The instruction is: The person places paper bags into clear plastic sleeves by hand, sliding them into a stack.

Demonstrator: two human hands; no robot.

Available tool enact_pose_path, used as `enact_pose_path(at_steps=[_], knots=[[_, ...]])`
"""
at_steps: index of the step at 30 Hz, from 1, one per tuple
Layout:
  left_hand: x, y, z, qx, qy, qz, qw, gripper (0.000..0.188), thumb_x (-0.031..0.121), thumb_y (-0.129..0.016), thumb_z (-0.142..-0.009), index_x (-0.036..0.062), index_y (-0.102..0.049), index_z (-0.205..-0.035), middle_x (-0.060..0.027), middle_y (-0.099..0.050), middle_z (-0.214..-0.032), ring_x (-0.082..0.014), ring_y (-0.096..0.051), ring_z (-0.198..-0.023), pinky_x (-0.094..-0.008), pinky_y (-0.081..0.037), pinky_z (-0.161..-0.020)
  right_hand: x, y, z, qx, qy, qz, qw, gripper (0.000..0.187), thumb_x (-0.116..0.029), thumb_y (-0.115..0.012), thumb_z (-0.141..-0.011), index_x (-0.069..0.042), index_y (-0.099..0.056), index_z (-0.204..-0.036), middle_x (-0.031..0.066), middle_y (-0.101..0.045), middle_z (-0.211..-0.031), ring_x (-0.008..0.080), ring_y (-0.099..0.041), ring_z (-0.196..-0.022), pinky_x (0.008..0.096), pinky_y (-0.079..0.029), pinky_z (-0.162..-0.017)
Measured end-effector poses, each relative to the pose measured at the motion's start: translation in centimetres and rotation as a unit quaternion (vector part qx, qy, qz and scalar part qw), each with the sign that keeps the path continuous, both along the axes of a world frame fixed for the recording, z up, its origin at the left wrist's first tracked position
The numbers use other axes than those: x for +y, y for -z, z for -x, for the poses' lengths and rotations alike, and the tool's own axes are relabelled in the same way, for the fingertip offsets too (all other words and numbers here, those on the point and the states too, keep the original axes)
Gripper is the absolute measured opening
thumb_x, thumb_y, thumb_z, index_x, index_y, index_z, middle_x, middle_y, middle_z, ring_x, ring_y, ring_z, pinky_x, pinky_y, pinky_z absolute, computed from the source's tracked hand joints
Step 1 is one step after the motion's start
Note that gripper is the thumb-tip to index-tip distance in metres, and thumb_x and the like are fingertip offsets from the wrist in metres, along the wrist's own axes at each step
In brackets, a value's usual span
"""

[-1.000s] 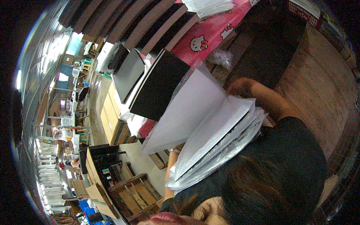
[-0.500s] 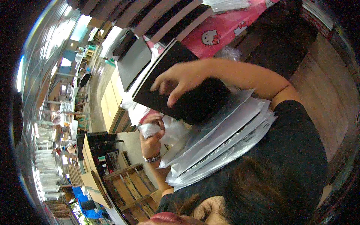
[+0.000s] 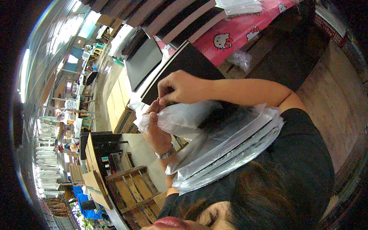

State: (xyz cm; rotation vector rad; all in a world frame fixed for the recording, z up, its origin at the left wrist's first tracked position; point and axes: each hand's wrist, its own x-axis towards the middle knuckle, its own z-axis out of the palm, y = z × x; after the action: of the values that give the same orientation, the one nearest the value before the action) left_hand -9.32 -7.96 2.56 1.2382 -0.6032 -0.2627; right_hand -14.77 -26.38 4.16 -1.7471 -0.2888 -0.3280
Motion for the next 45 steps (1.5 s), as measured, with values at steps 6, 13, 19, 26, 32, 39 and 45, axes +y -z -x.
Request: enact_pose_path(at_steps=[6,13,19,26,32,39,45], knots=[[-1.0,0.7,-0.4,0.034,0.077,0.098,0.992,0.043,0.011,-0.068,-0.077,-0.0044,-0.053,-0.116,-0.0191,-0.049,-0.129,-0.0298,-0.048,-0.119,-0.042,-0.034,-0.103,1.5,1.1,0.6,-0.069,0.043,0.003,0.997,0.011,-0.008,-0.065,-0.081,0.001,-0.059,-0.083,0.0074,-0.061,-0.074,0.011,-0.055,-0.072,0.0272,-0.046,-0.068],[-0.2,1.7,-0.7,0.007,-0.034,-0.024,0.999,0.031,-0.001,-0.063,-0.077,-0.0042,-0.058,-0.107,-0.0123,-0.061,-0.102,-0.022,-0.058,-0.094,-0.0322,-0.045,-0.082,0.0,0.0,1.1,0.007,0.009,-0.003,1.0,0.008,-0.006,-0.065,-0.08,0.001,-0.064,-0.084,0.0064,-0.065,-0.076,0.0076,-0.056,-0.072,0.025,-0.046,-0.068],[-0.7,1.2,-0.9,0.042,-0.027,0.04,0.998,0.027,0.004,-0.065,-0.076,-0.0013,-0.056,-0.101,-0.0073,-0.06,-0.093,-0.0153,-0.057,-0.083,-0.0275,-0.045,-0.076,0.1,-0.1,1.0,-0.034,0.037,-0.064,0.997,0.01,-0.008,-0.068,-0.079,0.0,-0.062,-0.082,0.0042,-0.063,-0.074,0.0077,-0.056,-0.073,0.0241,-0.045,-0.069],[-1.3,1.0,-1.0,-0.014,-0.084,-0.02,0.996,0.02,0.005,-0.061,-0.078,-0.0031,-0.058,-0.096,-0.0087,-0.057,-0.096,-0.0175,-0.054,-0.086,-0.0296,-0.042,-0.078,-0.2,0.2,0.6,0.013,0.065,-0.05,0.997,0.009,-0.005,-0.067,-0.079,-0.001,-0.06,-0.083,0.0024,-0.061,-0.077,0.0076,-0.054,-0.074,0.0239,-0.044,-0.07],[-1.7,-0.8,-0.4,-0.049,-0.069,-0.034,0.996,0.022,-0.001,-0.062,-0.072,-0.0042,-0.059,-0.094,-0.0067,-0.057,-0.078,-0.0156,-0.055,-0.073,-0.0276,-0.043,-0.066,-0.5,0.3,0.4,0.006,0.089,-0.06,0.994,0.008,-0.006,-0.068,-0.077,0.0,-0.063,-0.079,0.0043,-0.062,-0.074,0.0082,-0.056,-0.072,0.0248,-0.045,-0.069],[-2.3,-0.1,0.7,-0.024,-0.084,-0.047,0.995,0.025,0.016,-0.07,-0.079,0.0031,-0.053,-0.093,-0.0015,-0.053,-0.077,-0.0077,-0.046,-0.065,-0.0193,-0.036,-0.06,-1.1,2.3,-1.5,-0.224,0.128,-0.093,0.962,0.009,-0.012,-0.067,-0.081,-0.005,-0.062,-0.081,0.0003,-0.057,-0.071,0.0096,-0.055,-0.066,0.0232,-0.045,-0.063],[4.6,0.9,-4.0,0.125,0.064,-0.019,0.99,0.036,0.041,-0.053,-0.089,0.0067,-0.057,-0.099,-0.0064,-0.063,-0.086,-0.0142,-0.06,-0.075,-0.0246,-0.046,-0.056,-0.8,1.4,2.1,0.157,-0.37,0.11,0.909,0.019,-0.023,-0.06,-0.088,-0.004,-0.06,-0.092,0.0037,-0.06,-0.074,0.0115,-0.055,-0.064,0.0279,-0.045,-0.056]])
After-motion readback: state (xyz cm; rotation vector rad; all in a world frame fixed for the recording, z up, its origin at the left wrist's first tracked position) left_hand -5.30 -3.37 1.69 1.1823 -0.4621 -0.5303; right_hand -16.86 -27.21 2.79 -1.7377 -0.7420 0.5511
